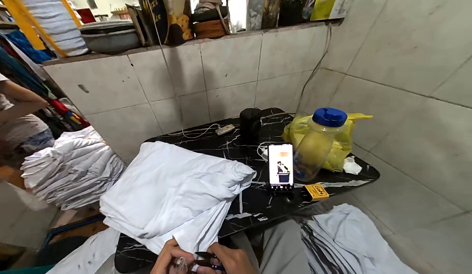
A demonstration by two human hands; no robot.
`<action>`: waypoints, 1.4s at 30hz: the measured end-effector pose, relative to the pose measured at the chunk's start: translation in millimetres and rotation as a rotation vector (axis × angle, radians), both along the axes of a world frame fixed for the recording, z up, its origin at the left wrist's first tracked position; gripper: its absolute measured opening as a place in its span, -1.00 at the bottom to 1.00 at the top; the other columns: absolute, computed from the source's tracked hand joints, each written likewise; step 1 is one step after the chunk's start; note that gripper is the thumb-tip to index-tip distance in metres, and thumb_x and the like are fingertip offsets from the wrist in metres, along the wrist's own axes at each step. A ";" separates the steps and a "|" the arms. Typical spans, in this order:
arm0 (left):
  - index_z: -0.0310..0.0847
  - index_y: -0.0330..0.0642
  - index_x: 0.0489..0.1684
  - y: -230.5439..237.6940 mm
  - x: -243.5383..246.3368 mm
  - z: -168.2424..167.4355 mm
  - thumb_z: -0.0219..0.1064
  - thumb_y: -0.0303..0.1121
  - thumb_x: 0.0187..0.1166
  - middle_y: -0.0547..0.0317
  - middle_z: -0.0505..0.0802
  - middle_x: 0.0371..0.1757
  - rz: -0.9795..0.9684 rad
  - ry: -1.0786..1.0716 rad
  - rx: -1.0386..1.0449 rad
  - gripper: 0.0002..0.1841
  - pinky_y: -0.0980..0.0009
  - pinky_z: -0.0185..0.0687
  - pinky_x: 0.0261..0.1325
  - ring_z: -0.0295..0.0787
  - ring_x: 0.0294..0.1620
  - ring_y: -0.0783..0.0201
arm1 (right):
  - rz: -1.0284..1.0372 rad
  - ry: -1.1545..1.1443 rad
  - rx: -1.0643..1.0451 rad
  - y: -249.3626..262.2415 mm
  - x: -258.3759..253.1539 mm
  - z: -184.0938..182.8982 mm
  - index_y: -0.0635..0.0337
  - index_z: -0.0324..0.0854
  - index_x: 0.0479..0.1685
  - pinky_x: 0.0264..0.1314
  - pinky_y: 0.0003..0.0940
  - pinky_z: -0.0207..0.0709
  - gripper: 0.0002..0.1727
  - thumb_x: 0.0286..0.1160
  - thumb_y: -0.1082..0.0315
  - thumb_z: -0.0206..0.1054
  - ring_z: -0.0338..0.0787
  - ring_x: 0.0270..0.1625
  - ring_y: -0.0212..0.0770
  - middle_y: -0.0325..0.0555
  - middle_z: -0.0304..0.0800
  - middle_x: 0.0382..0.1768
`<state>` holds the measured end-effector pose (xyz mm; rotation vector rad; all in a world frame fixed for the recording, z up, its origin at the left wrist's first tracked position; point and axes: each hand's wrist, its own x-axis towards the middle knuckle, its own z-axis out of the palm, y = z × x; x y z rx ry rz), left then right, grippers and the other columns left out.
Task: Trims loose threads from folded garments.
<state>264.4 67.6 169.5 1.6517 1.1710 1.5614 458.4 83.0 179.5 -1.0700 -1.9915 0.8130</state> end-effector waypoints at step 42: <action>0.70 -0.38 -0.02 -11.6 8.7 5.8 0.70 -0.39 0.27 0.10 0.88 -0.02 0.000 0.132 -0.104 -0.61 0.32 0.80 0.24 0.85 0.05 0.34 | -0.006 0.803 -0.535 2.5 -14.7 -15.3 0.33 0.74 -0.12 -0.51 -0.64 0.46 -0.91 0.49 0.57 0.39 0.57 -0.57 -0.61 -0.31 0.81 -0.45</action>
